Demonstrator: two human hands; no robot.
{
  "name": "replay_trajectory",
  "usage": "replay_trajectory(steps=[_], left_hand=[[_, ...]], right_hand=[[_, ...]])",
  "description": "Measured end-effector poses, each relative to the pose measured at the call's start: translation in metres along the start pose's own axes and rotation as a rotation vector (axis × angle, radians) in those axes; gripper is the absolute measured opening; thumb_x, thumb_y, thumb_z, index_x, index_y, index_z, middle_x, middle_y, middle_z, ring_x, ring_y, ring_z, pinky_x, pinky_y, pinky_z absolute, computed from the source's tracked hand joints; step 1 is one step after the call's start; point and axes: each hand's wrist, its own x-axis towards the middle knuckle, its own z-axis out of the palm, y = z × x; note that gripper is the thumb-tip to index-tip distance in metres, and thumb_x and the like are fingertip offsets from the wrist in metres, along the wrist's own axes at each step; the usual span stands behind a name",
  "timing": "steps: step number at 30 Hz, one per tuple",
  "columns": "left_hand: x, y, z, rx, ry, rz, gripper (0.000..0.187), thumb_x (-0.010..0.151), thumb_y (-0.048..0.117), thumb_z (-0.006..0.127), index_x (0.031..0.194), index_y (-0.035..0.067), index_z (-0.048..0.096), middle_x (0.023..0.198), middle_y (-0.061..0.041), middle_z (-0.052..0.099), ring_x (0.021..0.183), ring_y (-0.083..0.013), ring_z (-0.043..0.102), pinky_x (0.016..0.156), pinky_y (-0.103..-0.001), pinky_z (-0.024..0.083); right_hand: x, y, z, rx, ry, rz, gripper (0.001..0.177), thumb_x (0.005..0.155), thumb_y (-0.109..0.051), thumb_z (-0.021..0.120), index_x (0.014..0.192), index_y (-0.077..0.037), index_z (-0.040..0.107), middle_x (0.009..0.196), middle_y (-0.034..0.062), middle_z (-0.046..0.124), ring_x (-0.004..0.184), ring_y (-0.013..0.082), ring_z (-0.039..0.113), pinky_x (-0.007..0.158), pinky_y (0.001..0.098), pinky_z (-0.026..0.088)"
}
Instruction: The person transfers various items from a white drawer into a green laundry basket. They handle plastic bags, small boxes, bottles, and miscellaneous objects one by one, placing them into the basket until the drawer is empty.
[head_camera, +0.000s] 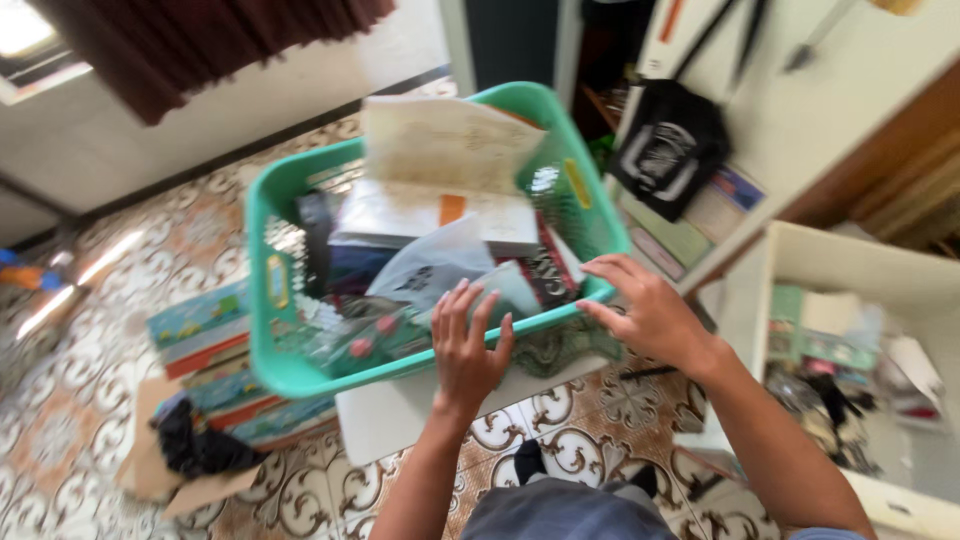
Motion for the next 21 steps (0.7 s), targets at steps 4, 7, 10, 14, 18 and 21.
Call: replay_trajectory(steps=[4, 7, 10, 14, 18, 21], left_hand=[[0.009, 0.054, 0.040, -0.188, -0.124, 0.128, 0.033, 0.088, 0.015, 0.076, 0.119, 0.007, 0.070, 0.130, -0.013, 0.063, 0.131, -0.0336, 0.056, 0.114, -0.051, 0.042], [0.016, 0.101, 0.068, -0.329, -0.222, 0.208, 0.031, 0.087, 0.014, 0.075, 0.117, 0.008, 0.069, 0.124, -0.011, 0.065, 0.128, -0.0319, 0.059, 0.113, -0.050, 0.043], [0.018, 0.149, 0.099, -0.467, -0.324, 0.301, 0.030, 0.090, 0.013, 0.075, 0.118, 0.009, 0.066, 0.122, -0.009, 0.068, 0.124, -0.0305, 0.062, 0.113, -0.049, 0.045], [0.014, 0.222, 0.144, -0.627, -0.494, 0.327, 0.046, 0.088, 0.015, 0.076, 0.130, 0.005, 0.064, 0.120, -0.015, 0.066, 0.117, -0.0345, 0.062, 0.106, -0.049, 0.047], [-0.002, 0.275, 0.209, -0.663, -0.831, 0.457, 0.049, 0.089, 0.022, 0.078, 0.133, 0.010, 0.062, 0.126, -0.015, 0.065, 0.121, -0.0361, 0.060, 0.102, -0.048, 0.047], [-0.020, 0.291, 0.283, -0.469, -0.962, 0.689, 0.071, 0.072, 0.026, 0.080, 0.138, 0.012, 0.059, 0.129, -0.016, 0.061, 0.123, -0.0362, 0.055, 0.104, -0.051, 0.040]], right_hand=[[-0.062, 0.020, -0.048, 0.061, 0.056, 0.129, 0.054, 0.084, -0.027, 0.079, 0.132, -0.007, 0.065, 0.129, 0.0140, 0.066, 0.114, 0.0323, 0.067, 0.096, 0.0391, 0.052], [-0.112, 0.043, -0.086, 0.087, 0.130, 0.209, 0.053, 0.086, -0.027, 0.079, 0.134, -0.007, 0.063, 0.130, 0.0116, 0.067, 0.115, 0.0277, 0.068, 0.096, 0.0356, 0.055], [-0.169, 0.077, -0.119, 0.078, 0.167, 0.471, 0.053, 0.084, -0.028, 0.078, 0.132, -0.009, 0.064, 0.129, 0.0086, 0.068, 0.106, 0.0210, 0.072, 0.092, 0.0338, 0.056], [-0.232, 0.130, -0.151, 0.214, 0.246, 0.614, 0.059, 0.084, -0.029, 0.078, 0.136, -0.008, 0.061, 0.125, 0.0094, 0.072, 0.106, 0.0205, 0.072, 0.092, 0.0343, 0.057], [-0.286, 0.183, -0.163, 0.181, 0.086, 0.781, 0.062, 0.082, -0.035, 0.078, 0.136, -0.010, 0.062, 0.127, 0.0096, 0.070, 0.103, 0.0223, 0.073, 0.090, 0.0361, 0.058], [-0.306, 0.222, -0.158, 0.038, -0.207, 0.751, 0.060, 0.084, -0.042, 0.079, 0.131, -0.007, 0.064, 0.131, 0.0127, 0.066, 0.114, 0.0275, 0.066, 0.097, 0.0393, 0.053]])
